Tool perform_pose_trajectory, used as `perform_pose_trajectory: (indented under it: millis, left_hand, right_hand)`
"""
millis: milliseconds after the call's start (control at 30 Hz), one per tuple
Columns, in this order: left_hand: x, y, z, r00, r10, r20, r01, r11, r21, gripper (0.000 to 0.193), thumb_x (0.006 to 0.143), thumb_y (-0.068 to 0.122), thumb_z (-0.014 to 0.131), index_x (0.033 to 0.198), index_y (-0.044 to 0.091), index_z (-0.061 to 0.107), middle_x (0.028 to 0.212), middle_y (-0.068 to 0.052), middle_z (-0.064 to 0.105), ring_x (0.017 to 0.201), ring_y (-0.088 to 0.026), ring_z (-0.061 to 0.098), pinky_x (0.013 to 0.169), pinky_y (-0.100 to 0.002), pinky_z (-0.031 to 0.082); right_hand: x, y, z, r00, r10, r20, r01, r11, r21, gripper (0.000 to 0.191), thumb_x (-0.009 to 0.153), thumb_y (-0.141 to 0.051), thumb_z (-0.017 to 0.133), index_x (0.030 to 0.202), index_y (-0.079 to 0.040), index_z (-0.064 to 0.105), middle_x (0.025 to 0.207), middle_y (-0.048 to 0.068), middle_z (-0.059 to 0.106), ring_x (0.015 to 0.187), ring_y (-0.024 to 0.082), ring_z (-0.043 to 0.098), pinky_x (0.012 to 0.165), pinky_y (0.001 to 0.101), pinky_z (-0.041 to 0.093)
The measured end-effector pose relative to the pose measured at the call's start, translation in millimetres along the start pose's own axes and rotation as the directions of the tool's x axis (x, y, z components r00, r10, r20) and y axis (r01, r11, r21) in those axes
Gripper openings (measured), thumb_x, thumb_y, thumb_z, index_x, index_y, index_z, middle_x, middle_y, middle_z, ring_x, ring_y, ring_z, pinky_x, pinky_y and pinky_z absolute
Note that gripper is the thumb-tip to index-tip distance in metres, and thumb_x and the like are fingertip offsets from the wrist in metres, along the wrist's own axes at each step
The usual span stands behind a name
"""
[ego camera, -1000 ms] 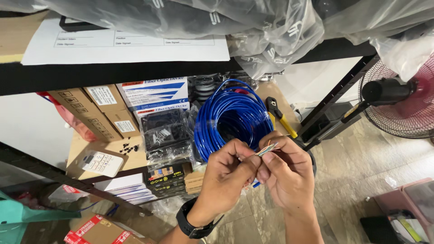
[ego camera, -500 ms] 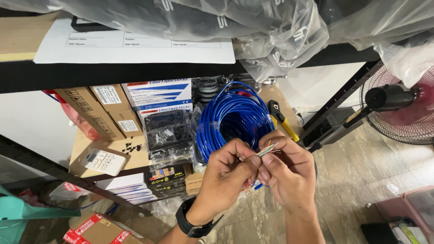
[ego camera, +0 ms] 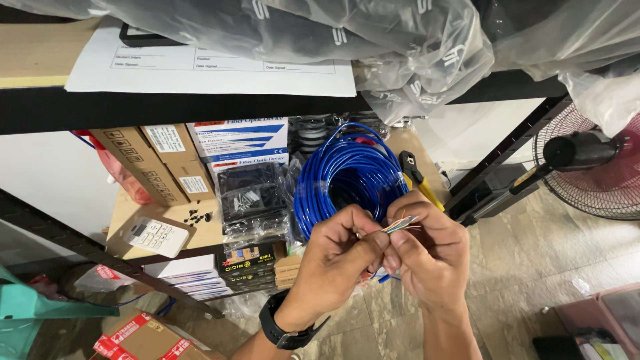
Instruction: The person uncoils a length of blue ethernet cable from a coil on a shop shelf, cuts the cable end with a cutting tool, strips the outer jacket with a crimping tool, separates and arranges the exposed wires by hand, inserts them into an RJ45 connector, and crimps the connector onto the cable.
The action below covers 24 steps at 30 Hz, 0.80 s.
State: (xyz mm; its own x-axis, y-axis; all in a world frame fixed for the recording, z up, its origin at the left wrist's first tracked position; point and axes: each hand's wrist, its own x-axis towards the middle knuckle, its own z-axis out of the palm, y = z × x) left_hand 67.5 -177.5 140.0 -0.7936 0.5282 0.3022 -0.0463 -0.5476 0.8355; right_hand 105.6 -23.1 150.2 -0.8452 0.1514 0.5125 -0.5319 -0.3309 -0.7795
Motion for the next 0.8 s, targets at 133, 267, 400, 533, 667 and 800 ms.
perform_pose_trajectory:
  millis: [133, 267, 400, 533, 667, 800]
  left_hand:
    - [0.6, 0.0, 0.5, 1.0, 0.008, 0.002, -0.008, 0.999, 0.041, 0.004, 0.102, 0.003, 0.062, 0.098, 0.001, 0.06, 0.077, -0.001, 0.063, 0.063, -0.003, 0.054, 0.052, -0.02, 0.041]
    - [1.8, -0.8, 1.0, 1.0, 0.023, 0.005, -0.023, 1.0, 0.003, 0.002, 0.101, 0.002, 0.062, 0.099, 0.001, 0.06, 0.079, -0.002, 0.064, 0.065, -0.003, 0.055, 0.053, -0.021, 0.042]
    - [2.1, 1.1, -1.3, 0.999, 0.033, 0.028, -0.033, 0.999, 0.002, 0.003, 0.101, 0.002, 0.061, 0.099, 0.001, 0.059, 0.081, -0.004, 0.066, 0.066, -0.004, 0.056, 0.054, -0.021, 0.043]
    - [1.1, 1.4, -1.9, 0.999, 0.026, 0.03, -0.025, 0.999, -0.026, 0.003, 0.102, 0.002, 0.06, 0.1, 0.0, 0.059, 0.081, -0.004, 0.066, 0.066, -0.004, 0.056, 0.054, -0.022, 0.043]
    - [1.2, -0.3, -1.3, 0.999, 0.019, 0.029, -0.016, 0.996, -0.087, 0.004, 0.103, 0.002, 0.061, 0.1, 0.0, 0.059, 0.076, -0.004, 0.064, 0.062, -0.004, 0.053, 0.051, -0.02, 0.039]
    - [1.3, -0.7, -2.0, 0.999, 0.041, 0.027, -0.038, 0.995, -0.089, 0.004, 0.104, 0.002, 0.06, 0.101, 0.0, 0.059, 0.077, -0.003, 0.063, 0.065, -0.004, 0.055, 0.054, -0.021, 0.041]
  right_hand:
    - [0.0, 1.7, -0.6, 0.999, -0.036, 0.013, 0.036, 0.998, -0.049, 0.007, 0.089, 0.012, 0.055, 0.095, 0.012, 0.059, 0.101, 0.016, 0.055, 0.066, 0.012, 0.054, 0.056, 0.0259, 0.047]
    - [0.7, 3.1, -1.2, 0.999, -0.05, 0.019, 0.051, 0.997, -0.052, 0.007, 0.09, 0.011, 0.055, 0.096, 0.012, 0.059, 0.101, 0.016, 0.055, 0.067, 0.012, 0.054, 0.058, 0.0257, 0.047]
    - [1.7, 2.6, -1.2, 0.999, -0.047, 0.022, 0.047, 0.998, -0.046, 0.008, 0.089, 0.012, 0.056, 0.096, 0.013, 0.059, 0.101, 0.018, 0.056, 0.064, 0.013, 0.055, 0.056, 0.0269, 0.048]
    - [2.2, 2.3, -1.7, 0.999, -0.037, 0.038, 0.038, 0.998, -0.046, 0.007, 0.09, 0.012, 0.056, 0.096, 0.012, 0.06, 0.103, 0.019, 0.056, 0.064, 0.013, 0.055, 0.056, 0.0277, 0.049]
    - [2.8, 5.6, -1.9, 0.999, -0.04, 0.03, 0.04, 0.999, -0.025, 0.009, 0.089, 0.012, 0.057, 0.098, 0.011, 0.059, 0.103, 0.019, 0.056, 0.063, 0.012, 0.055, 0.054, 0.0274, 0.05]
    - [2.7, 9.7, -2.0, 0.998, -0.051, 0.046, 0.051, 0.999, 0.003, 0.007, 0.092, 0.009, 0.06, 0.099, 0.01, 0.058, 0.103, 0.018, 0.056, 0.064, 0.012, 0.054, 0.055, 0.0264, 0.05]
